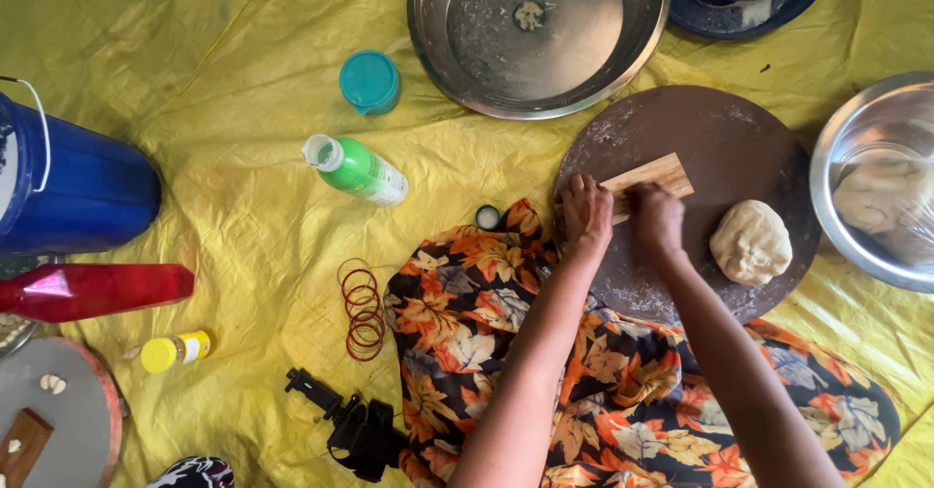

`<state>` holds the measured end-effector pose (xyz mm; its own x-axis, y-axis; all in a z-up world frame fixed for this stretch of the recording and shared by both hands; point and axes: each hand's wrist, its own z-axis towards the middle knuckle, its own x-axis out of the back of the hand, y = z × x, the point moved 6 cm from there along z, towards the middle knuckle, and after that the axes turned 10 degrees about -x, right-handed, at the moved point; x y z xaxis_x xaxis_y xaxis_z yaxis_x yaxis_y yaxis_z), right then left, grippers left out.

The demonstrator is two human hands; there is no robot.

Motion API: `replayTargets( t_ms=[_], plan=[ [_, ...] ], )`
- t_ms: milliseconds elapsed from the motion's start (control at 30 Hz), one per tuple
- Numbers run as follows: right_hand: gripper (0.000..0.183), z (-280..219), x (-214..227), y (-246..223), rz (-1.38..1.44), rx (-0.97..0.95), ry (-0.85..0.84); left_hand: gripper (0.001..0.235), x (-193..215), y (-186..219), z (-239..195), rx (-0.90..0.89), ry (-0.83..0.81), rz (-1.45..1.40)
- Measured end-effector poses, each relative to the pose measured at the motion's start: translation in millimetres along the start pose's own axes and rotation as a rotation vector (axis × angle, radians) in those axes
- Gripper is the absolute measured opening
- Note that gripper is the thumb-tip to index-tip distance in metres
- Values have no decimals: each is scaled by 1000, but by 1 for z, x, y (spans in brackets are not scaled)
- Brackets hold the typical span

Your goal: The person kneads a ball of dough on a round wooden board, then places a portion into a plastic bag inside a metal bowl. They continue kneading the remaining dough and use a wooden scraper to clean the board.

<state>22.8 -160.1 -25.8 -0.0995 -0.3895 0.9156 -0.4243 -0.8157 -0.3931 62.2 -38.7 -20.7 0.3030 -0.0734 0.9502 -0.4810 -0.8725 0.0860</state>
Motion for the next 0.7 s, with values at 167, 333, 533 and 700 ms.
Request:
replayTargets(
  t_ms=[167,333,533,700],
  plan=[
    [14,31,46,62,128,-193,175,26,-3,0,-2,8,14,18],
    [14,23,47,54,79,-54,182,28,-4,-2,4,12,3,26],
    [32,1,47,33,34,167,167,36,-2,-2,1,10,13,52],
    [26,16,59,44,66,113,75,37,4,-1,0,-2,23,62]
  ],
)
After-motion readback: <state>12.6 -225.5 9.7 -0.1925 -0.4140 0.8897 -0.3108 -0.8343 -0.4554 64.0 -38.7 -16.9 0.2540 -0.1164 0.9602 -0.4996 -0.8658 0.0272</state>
